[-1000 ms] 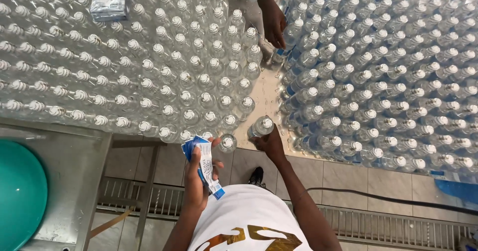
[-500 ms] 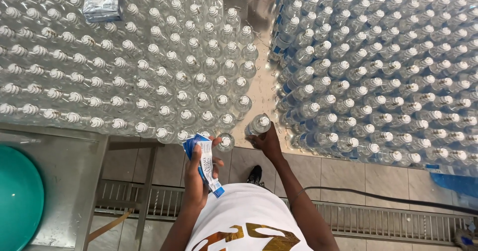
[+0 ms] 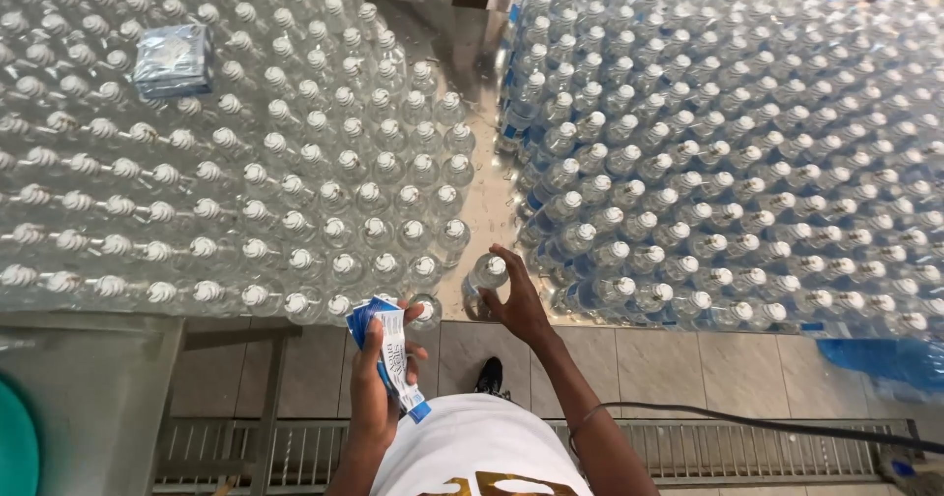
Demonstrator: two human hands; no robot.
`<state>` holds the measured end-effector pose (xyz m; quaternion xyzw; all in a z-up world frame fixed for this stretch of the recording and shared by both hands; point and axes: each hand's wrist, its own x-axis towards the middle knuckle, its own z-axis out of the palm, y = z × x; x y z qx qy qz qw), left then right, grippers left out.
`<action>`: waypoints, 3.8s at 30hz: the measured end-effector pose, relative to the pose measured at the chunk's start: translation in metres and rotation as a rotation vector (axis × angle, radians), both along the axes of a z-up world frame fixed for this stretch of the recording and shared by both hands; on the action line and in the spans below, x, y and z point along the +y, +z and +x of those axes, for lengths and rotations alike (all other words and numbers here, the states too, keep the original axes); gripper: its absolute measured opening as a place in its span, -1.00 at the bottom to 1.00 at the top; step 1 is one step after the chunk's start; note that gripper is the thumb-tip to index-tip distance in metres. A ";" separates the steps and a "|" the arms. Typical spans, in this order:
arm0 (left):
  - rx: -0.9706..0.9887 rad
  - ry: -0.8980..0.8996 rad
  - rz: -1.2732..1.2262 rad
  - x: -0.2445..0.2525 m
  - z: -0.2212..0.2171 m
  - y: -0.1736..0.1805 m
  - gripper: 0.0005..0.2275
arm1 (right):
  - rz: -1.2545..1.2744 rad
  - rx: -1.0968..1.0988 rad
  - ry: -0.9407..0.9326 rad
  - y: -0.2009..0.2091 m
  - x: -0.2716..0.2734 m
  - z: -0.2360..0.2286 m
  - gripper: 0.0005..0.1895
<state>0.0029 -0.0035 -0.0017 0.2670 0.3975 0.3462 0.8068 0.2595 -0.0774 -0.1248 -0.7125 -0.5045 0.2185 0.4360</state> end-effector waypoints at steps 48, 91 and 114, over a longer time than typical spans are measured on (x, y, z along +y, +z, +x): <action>-0.375 -0.469 -0.480 -0.017 0.012 -0.010 -0.39 | -0.577 -0.219 -0.178 -0.040 -0.021 0.003 -0.28; -0.261 -0.464 -0.354 -0.031 0.014 -0.016 -0.30 | 0.162 0.009 -0.108 0.067 0.012 0.029 -0.77; -0.212 -0.483 -0.311 -0.019 0.014 -0.042 -0.25 | -0.068 0.245 -0.204 -0.033 0.007 0.005 0.09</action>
